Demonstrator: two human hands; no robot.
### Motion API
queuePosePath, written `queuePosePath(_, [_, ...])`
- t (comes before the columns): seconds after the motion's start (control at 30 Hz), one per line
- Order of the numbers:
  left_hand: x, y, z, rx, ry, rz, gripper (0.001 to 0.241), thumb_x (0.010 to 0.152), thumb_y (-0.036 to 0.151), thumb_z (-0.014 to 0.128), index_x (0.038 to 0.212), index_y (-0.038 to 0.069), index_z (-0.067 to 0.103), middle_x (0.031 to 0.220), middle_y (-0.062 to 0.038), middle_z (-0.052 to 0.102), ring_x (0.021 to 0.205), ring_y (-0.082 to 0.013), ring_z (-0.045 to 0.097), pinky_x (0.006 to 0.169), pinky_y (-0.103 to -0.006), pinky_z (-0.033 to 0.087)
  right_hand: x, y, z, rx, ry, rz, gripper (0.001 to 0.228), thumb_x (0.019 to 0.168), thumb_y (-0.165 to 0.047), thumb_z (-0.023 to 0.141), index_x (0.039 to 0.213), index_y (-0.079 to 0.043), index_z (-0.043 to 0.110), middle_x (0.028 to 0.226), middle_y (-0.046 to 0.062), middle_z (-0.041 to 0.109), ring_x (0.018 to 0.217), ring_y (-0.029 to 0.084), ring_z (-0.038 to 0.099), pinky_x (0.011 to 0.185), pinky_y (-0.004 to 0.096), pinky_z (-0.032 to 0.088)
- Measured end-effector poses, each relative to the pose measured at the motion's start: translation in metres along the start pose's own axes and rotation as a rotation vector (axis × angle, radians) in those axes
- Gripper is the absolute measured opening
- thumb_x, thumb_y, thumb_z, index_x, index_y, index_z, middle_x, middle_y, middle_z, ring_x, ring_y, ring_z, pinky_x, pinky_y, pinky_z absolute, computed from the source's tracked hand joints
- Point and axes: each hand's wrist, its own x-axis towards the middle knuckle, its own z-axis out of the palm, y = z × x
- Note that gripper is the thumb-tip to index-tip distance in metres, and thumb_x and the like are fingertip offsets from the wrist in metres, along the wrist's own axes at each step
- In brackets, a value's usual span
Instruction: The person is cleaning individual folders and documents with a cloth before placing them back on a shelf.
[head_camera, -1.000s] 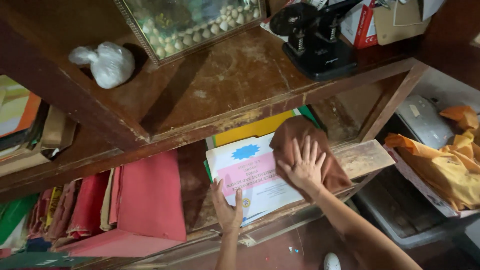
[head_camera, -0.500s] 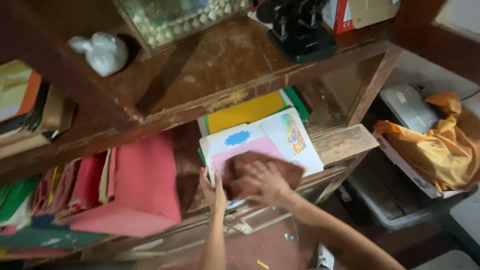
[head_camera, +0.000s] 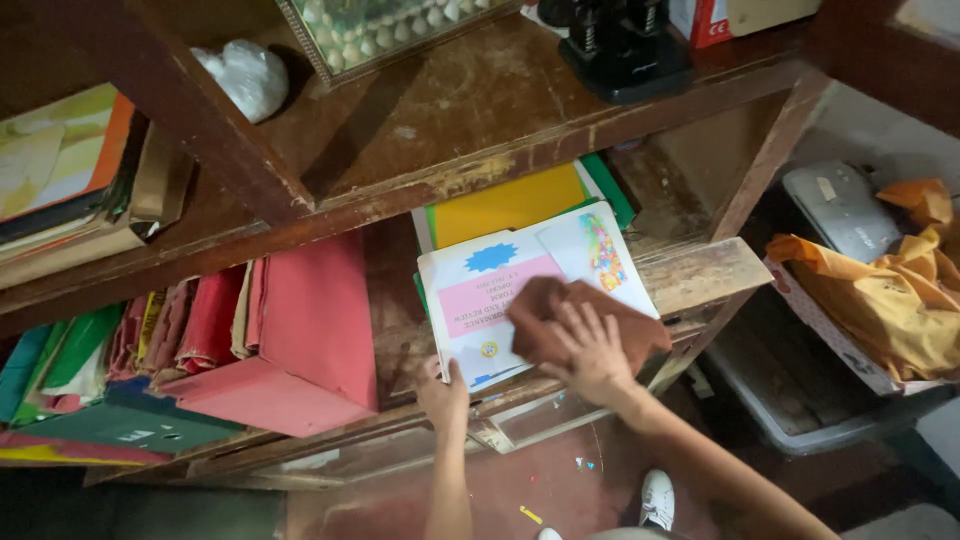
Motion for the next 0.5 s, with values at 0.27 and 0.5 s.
queuePosePath(0.27, [-0.004, 0.112, -0.086, -0.355, -0.3, -0.297, 0.035, 0.101, 0.034, 0.057, 0.115, 0.005, 0.067, 0.108, -0.02, 0.071, 0.098, -0.032, 0.068, 0.084, -0.0432, 0.061, -0.011, -0.084, 0.007, 0.334, 0.069, -0.293, 0.098, 0.084, -0.062, 0.064, 0.164, -0.024, 0.022, 0.173, 0.008, 0.01, 0.158, 0.038, 0.009, 0.123, 0.061, 0.015])
queuePosePath(0.5, [-0.045, 0.167, -0.118, -0.613, -0.379, -0.012, 0.025, 0.097, 0.023, 0.06, 0.107, 0.013, 0.08, 0.118, -0.003, 0.079, 0.115, -0.0203, 0.07, 0.097, -0.0318, 0.05, -0.007, -0.066, -0.019, 0.835, 0.868, -0.498, 0.061, 0.077, -0.003, 0.063, 0.137, -0.004, 0.058, 0.156, 0.023, 0.047, 0.149, 0.046, 0.04, 0.123, 0.06, 0.033])
